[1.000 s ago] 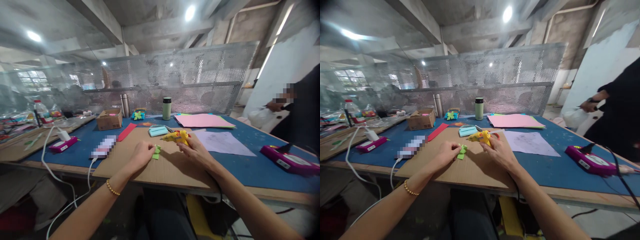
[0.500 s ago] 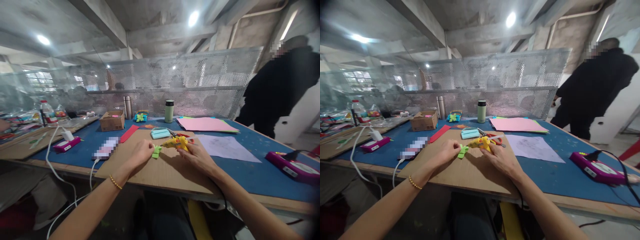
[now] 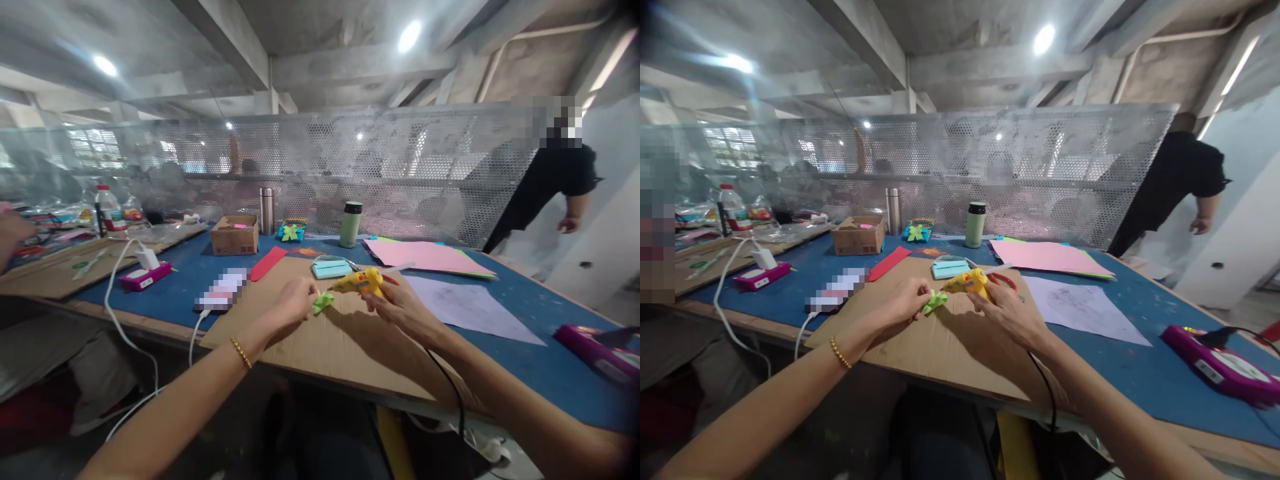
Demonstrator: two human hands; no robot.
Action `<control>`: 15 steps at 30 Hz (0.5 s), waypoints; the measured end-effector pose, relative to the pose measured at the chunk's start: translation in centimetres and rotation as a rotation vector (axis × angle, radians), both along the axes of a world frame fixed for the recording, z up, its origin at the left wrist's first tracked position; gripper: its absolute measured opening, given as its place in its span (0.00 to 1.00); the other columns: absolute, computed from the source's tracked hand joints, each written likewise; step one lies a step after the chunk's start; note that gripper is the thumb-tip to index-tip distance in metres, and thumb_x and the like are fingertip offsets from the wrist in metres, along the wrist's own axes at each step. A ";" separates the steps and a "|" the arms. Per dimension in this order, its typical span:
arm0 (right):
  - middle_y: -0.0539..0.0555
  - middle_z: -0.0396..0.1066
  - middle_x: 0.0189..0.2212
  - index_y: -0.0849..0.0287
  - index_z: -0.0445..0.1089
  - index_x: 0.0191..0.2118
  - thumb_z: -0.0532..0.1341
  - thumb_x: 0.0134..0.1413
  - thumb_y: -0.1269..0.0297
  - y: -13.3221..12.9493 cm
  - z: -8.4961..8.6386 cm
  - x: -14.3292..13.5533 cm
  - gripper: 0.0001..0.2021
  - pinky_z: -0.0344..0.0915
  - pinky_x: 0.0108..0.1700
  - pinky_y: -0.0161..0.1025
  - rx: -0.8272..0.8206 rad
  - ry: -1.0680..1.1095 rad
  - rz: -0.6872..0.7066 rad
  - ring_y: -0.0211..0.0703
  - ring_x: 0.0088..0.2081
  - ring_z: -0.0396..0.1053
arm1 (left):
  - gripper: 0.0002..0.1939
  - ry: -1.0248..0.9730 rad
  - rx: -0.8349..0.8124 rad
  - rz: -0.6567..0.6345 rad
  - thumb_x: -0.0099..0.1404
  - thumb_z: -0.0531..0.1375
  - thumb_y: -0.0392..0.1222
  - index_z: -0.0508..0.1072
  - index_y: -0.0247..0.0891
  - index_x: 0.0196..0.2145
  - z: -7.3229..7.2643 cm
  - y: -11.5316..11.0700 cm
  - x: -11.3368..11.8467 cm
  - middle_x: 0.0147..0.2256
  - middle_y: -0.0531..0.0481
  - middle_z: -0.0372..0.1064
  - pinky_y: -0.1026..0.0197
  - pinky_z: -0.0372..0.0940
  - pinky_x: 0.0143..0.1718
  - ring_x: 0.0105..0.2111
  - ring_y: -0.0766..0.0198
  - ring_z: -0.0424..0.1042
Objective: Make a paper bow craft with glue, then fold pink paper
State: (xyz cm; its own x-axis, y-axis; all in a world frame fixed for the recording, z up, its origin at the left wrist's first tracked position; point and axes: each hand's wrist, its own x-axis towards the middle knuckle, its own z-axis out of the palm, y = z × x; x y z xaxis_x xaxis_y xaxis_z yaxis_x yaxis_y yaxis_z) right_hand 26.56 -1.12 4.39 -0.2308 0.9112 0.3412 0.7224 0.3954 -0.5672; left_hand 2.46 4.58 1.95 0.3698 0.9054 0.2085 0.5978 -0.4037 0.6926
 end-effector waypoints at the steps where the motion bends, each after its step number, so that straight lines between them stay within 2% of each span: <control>1: 0.52 0.67 0.29 0.58 0.67 0.30 0.53 0.62 0.41 0.1 0.3 -0.3 0.23 0.58 0.28 0.36 -0.008 0.020 0.004 0.39 0.28 0.63 | 0.06 0.001 -0.021 -0.025 0.64 0.57 0.36 0.71 0.35 0.29 0.2 0.0 0.0 0.19 0.54 0.66 0.67 0.57 0.22 0.16 0.68 0.67; 5: 0.50 0.65 0.24 0.57 0.66 0.29 0.54 0.62 0.43 0.4 0.9 -1.4 0.22 0.56 0.27 0.36 -0.008 0.062 -0.025 0.39 0.25 0.61 | 0.07 0.029 0.007 -0.060 0.62 0.59 0.36 0.72 0.35 0.27 0.9 0.1 0.1 0.18 0.53 0.64 0.65 0.56 0.23 0.18 0.67 0.65; 10: 0.51 0.65 0.22 0.54 0.66 0.25 0.52 0.63 0.45 0.2 0.3 -1.7 0.21 0.58 0.30 0.38 0.098 -0.048 -0.093 0.42 0.27 0.63 | 0.06 0.085 0.183 -0.118 0.58 0.60 0.32 0.75 0.36 0.25 2.1 0.0 -0.1 0.27 0.47 0.73 0.62 0.57 0.29 0.29 0.63 0.68; 13: 0.51 0.68 0.24 0.54 0.67 0.27 0.52 0.64 0.46 0.0 -0.5 -1.3 0.20 0.60 0.31 0.39 0.093 -0.093 -0.101 0.43 0.28 0.65 | 0.07 0.107 0.204 -0.168 0.58 0.59 0.33 0.75 0.35 0.23 2.4 0.2 -0.4 0.27 0.46 0.72 0.61 0.56 0.29 0.28 0.63 0.67; 15: 0.51 0.69 0.24 0.54 0.69 0.30 0.52 0.65 0.46 -0.2 -0.9 -1.1 0.20 0.61 0.31 0.39 0.131 -0.118 -0.113 0.43 0.27 0.66 | 0.09 0.122 0.228 -0.191 0.59 0.60 0.35 0.74 0.35 0.22 2.0 0.4 -0.7 0.26 0.47 0.71 0.61 0.55 0.28 0.27 0.64 0.66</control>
State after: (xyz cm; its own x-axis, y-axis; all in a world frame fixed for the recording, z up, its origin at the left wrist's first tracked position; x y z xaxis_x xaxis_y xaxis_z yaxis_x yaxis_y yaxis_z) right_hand 25.46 -1.28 3.47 -0.1754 0.8830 0.4354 0.8249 0.3732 -0.4246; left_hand 1.79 4.96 3.98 0.5635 0.7520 0.3419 0.5689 -0.6533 0.4995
